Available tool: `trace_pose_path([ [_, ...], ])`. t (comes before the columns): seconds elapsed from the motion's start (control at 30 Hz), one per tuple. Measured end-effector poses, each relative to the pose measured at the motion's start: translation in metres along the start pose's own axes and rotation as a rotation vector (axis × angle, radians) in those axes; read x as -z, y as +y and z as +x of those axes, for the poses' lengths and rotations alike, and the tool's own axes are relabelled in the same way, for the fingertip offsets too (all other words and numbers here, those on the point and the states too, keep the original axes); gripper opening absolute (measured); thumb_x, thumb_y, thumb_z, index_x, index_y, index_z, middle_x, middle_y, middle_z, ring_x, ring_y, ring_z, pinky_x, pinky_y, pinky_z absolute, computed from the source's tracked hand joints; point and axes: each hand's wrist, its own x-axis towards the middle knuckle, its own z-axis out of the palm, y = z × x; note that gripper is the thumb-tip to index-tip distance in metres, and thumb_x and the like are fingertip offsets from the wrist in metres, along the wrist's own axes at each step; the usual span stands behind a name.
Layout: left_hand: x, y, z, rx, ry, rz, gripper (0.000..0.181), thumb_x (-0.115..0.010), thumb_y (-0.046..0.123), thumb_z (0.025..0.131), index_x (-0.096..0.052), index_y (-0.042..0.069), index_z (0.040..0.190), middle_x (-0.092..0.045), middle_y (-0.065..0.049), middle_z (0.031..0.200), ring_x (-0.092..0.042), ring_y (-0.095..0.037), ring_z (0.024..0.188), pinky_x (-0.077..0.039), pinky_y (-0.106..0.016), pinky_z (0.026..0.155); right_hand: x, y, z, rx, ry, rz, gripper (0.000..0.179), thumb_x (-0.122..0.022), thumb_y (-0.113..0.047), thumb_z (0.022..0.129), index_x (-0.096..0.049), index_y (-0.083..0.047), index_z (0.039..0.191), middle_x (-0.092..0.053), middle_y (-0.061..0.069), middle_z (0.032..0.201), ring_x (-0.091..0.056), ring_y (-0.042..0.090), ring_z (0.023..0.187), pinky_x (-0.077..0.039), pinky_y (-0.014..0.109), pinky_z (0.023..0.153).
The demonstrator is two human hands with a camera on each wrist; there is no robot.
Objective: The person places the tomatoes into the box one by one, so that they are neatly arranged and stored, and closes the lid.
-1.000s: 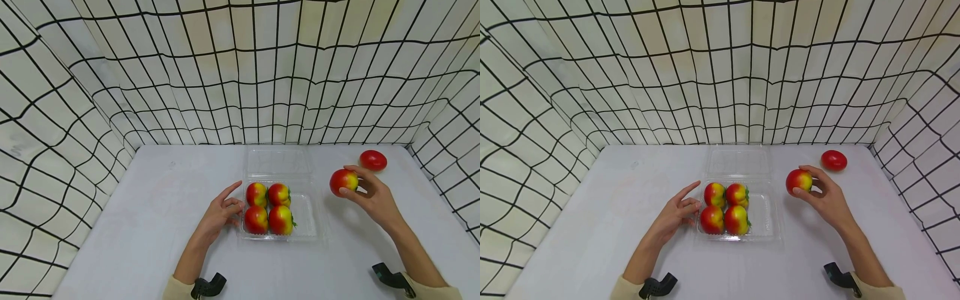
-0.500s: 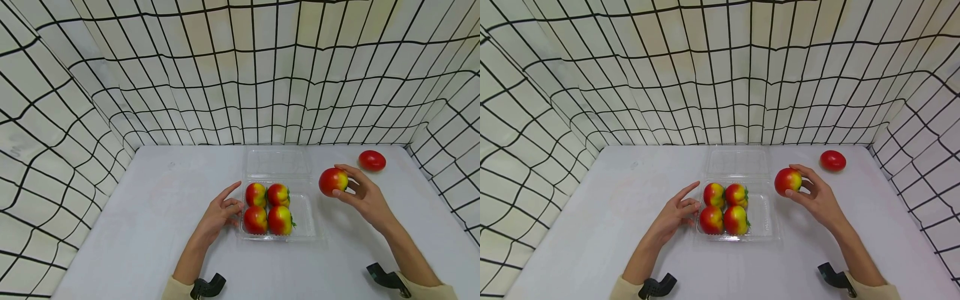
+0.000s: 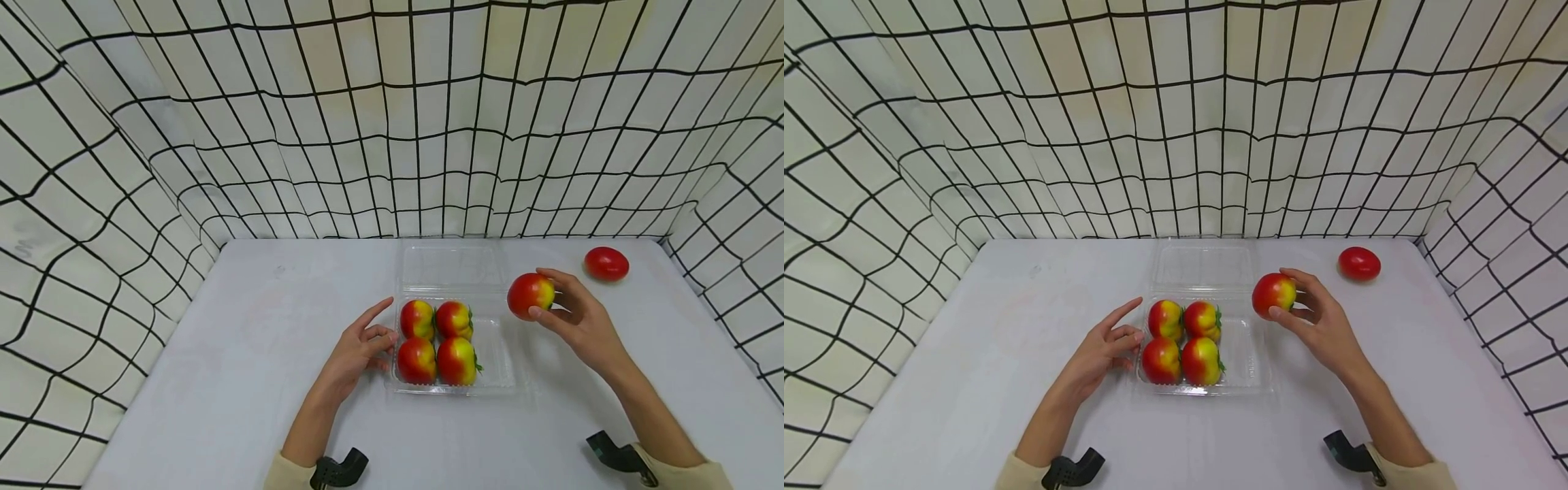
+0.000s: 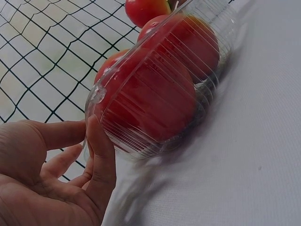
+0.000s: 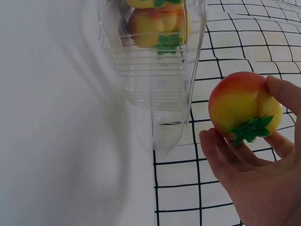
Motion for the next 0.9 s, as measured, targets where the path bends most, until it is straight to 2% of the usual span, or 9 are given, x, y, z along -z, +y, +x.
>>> trace_pose_path([
  [0.17, 0.000, 0.000, 0.000, -0.002, 0.012, 0.008, 0.066, -0.071, 0.012, 0.097, -0.047, 0.032, 0.156, -0.066, -0.002, 0.094, -0.061, -0.017, 0.082, -0.060, -0.026, 0.065, -0.006, -0.004, 0.003, 0.004, -0.005, 0.008, 0.068, -0.076, -0.007, 0.093, -0.047, -0.013, 0.154, -0.055, 0.016, 0.146, -0.054, -0.008, 0.119, -0.052, 0.006, 0.090],
  [0.43, -0.001, 0.000, -0.001, 0.002, 0.016, 0.008, 0.065, -0.071, 0.011, 0.097, -0.049, 0.033, 0.154, -0.066, -0.004, 0.095, -0.061, -0.017, 0.082, -0.060, -0.025, 0.065, -0.016, -0.008, 0.006, 0.004, -0.022, -0.016, 0.068, -0.079, -0.010, 0.091, -0.049, -0.014, 0.152, -0.059, 0.015, 0.144, -0.055, -0.007, 0.116, -0.052, 0.007, 0.089],
  [0.6, 0.000, 0.000, -0.002, 0.002, 0.018, 0.011, 0.064, -0.071, 0.012, 0.097, -0.049, 0.034, 0.154, -0.066, -0.004, 0.095, -0.062, -0.017, 0.082, -0.060, -0.025, 0.065, -0.023, -0.008, 0.009, -0.023, -0.052, -0.024, 0.067, -0.080, -0.015, 0.092, -0.050, -0.015, 0.152, -0.056, 0.012, 0.148, -0.059, 0.013, 0.121, -0.053, 0.008, 0.090],
  [0.67, 0.000, 0.000, -0.002, 0.000, 0.017, 0.012, 0.065, -0.071, 0.012, 0.097, -0.049, 0.034, 0.154, -0.066, -0.005, 0.096, -0.062, -0.017, 0.083, -0.060, -0.025, 0.065, -0.024, -0.007, 0.010, -0.023, -0.062, -0.038, 0.068, -0.080, -0.016, 0.091, -0.050, -0.017, 0.152, -0.055, 0.010, 0.148, -0.057, 0.017, 0.123, -0.051, 0.007, 0.092],
  [0.8, 0.000, 0.000, -0.001, -0.004, 0.010, 0.012, 0.064, -0.071, 0.013, 0.097, -0.049, 0.034, 0.154, -0.066, -0.005, 0.097, -0.062, -0.017, 0.083, -0.060, -0.025, 0.065, -0.026, -0.005, 0.011, -0.002, -0.070, -0.090, 0.068, -0.082, -0.018, 0.090, -0.052, -0.019, 0.151, -0.057, 0.007, 0.140, -0.053, 0.007, 0.122, -0.048, 0.005, 0.094],
  [0.9, 0.000, -0.001, -0.001, -0.008, 0.000, 0.011, 0.065, -0.071, 0.014, 0.098, -0.048, 0.033, 0.155, -0.066, -0.005, 0.097, -0.061, -0.017, 0.083, -0.060, -0.025, 0.066, -0.029, -0.003, 0.011, -0.006, -0.078, -0.138, 0.065, -0.082, -0.022, 0.090, -0.054, -0.021, 0.150, -0.058, 0.003, 0.135, -0.053, 0.005, 0.120, -0.051, 0.012, 0.098],
])
